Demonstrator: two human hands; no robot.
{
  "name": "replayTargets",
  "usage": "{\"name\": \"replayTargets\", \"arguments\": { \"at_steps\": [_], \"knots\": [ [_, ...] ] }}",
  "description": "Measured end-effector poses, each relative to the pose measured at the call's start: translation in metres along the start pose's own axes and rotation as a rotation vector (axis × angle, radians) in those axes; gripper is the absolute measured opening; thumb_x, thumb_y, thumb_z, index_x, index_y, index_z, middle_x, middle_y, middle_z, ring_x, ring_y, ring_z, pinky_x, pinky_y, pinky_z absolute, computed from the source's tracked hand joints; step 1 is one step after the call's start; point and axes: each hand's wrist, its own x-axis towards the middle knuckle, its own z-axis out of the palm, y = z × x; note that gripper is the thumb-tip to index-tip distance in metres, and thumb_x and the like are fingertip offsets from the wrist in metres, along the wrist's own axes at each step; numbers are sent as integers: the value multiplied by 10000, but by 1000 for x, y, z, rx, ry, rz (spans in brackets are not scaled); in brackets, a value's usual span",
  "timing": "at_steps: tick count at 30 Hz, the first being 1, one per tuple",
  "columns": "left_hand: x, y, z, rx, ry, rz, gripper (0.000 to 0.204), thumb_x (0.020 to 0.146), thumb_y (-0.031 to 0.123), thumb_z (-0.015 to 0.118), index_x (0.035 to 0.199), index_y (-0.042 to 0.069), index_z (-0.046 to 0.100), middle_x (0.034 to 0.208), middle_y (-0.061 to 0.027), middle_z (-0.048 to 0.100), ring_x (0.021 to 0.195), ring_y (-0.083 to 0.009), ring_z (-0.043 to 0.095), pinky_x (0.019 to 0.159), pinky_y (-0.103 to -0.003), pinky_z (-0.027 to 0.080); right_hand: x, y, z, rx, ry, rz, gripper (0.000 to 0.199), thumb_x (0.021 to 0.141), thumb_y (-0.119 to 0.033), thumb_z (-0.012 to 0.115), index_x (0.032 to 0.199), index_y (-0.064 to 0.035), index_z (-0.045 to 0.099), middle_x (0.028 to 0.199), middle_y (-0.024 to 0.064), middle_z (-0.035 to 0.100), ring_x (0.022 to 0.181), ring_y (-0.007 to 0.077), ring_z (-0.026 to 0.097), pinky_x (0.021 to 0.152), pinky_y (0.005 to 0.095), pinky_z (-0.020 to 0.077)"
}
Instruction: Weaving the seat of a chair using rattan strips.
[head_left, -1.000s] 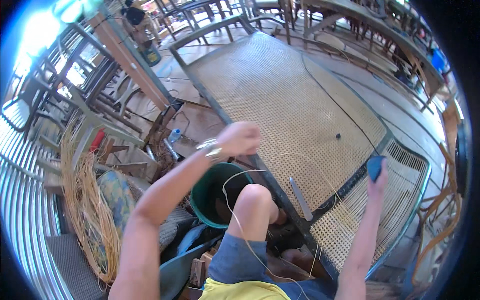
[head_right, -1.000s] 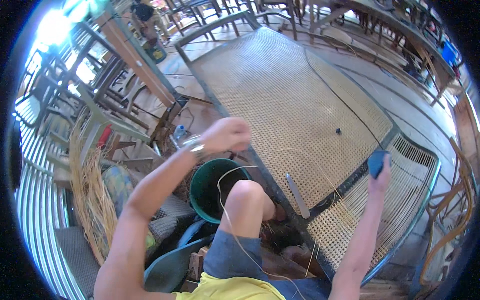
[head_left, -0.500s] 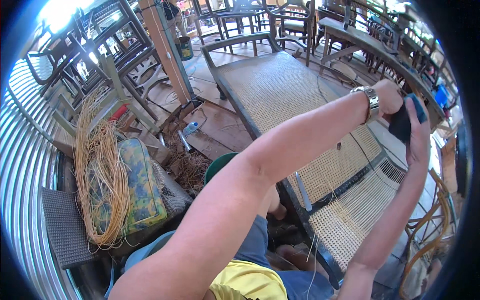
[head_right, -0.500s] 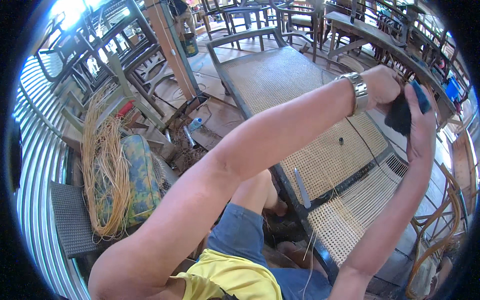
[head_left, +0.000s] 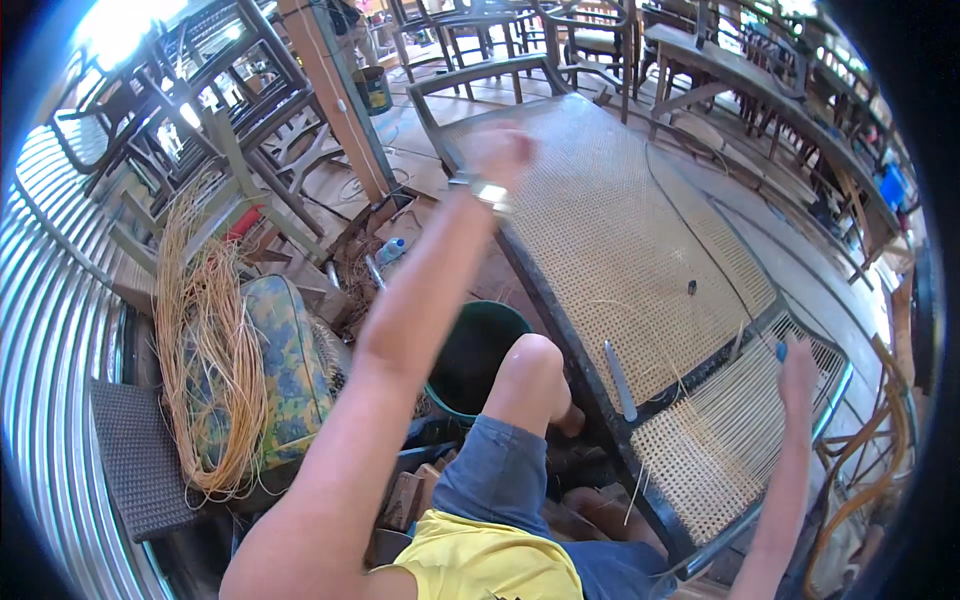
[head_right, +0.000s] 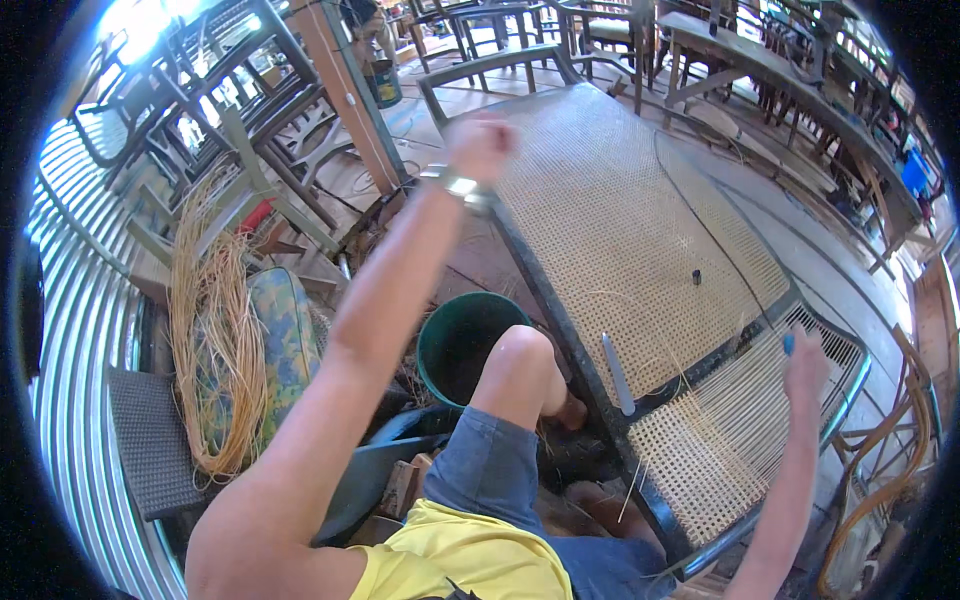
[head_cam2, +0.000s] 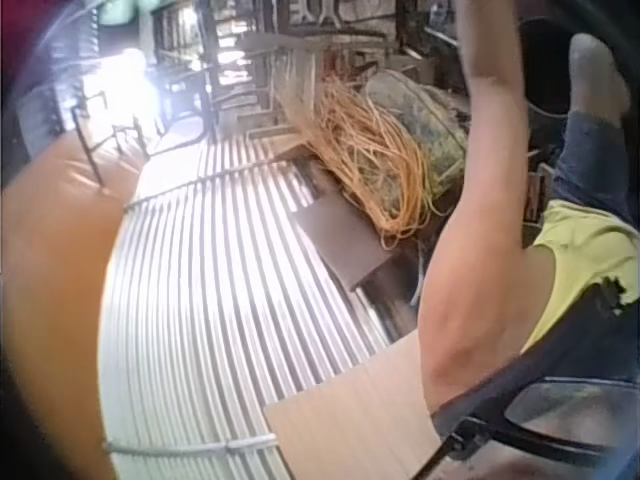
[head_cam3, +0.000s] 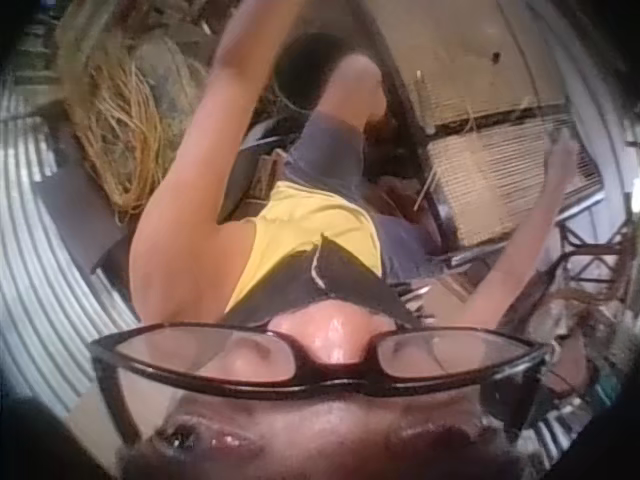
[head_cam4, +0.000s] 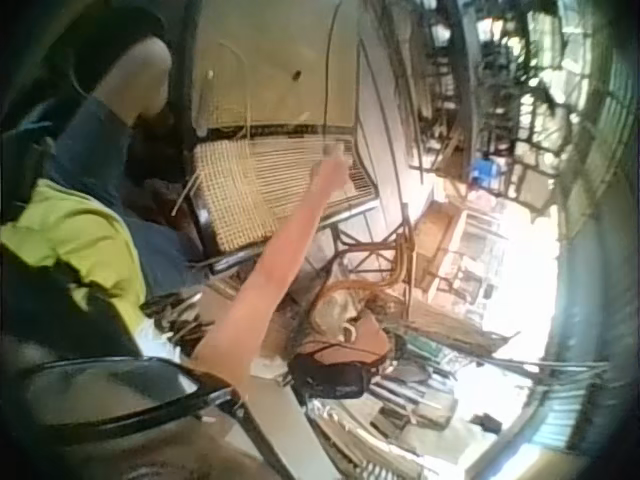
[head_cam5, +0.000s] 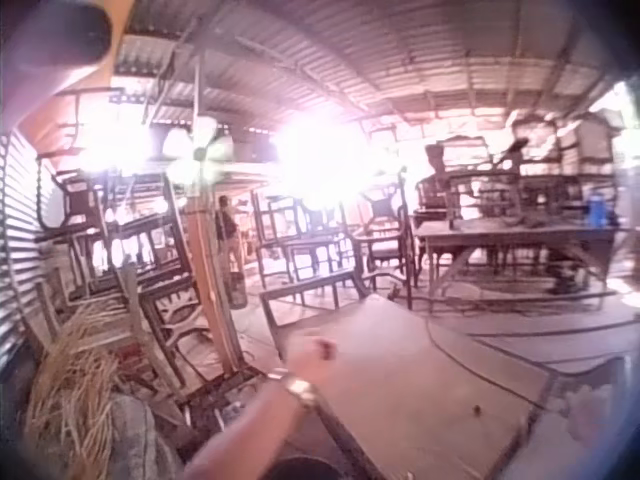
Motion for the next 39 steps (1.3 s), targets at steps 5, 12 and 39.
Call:
{"name": "replayTargets", "arguments": {
  "at_steps": [5, 12, 39],
  "knots": [
    [-21, -75, -36, -716, 98, -950, 256, 1014, 257, 509, 990, 16, 591, 831, -88, 666, 722, -177, 678, 598, -290, 522, -59, 113, 94, -4, 89, 86, 403, 861, -12, 553, 1263, -15, 558, 1191, 263, 592, 1105, 428, 586, 916, 480, 477],
    [-73, 171, 55, -635, -745, 206, 854, 874, 568, 641, 1426, -44, 416, 1237, -242, 629, 1185, -364, 598, 1014, -432, 467, -9, -136, 13, 564, 52, -246, 385, 824, 43, 590, 1201, -17, 544, 1077, 189, 599, 1025, 396, 602, 891, 456, 466],
    [-66, 183, -36, -638, -712, 208, 239, 898, 166, 560, 1018, 75, 746, 965, -130, 730, 896, -250, 697, 815, -373, 536, -46, -126, -23, 447, 150, -323, 268, 788, 16, 629, 1021, -101, 569, 980, 198, 547, 877, 442, 611, 708, 519, 498]
  ]
}}
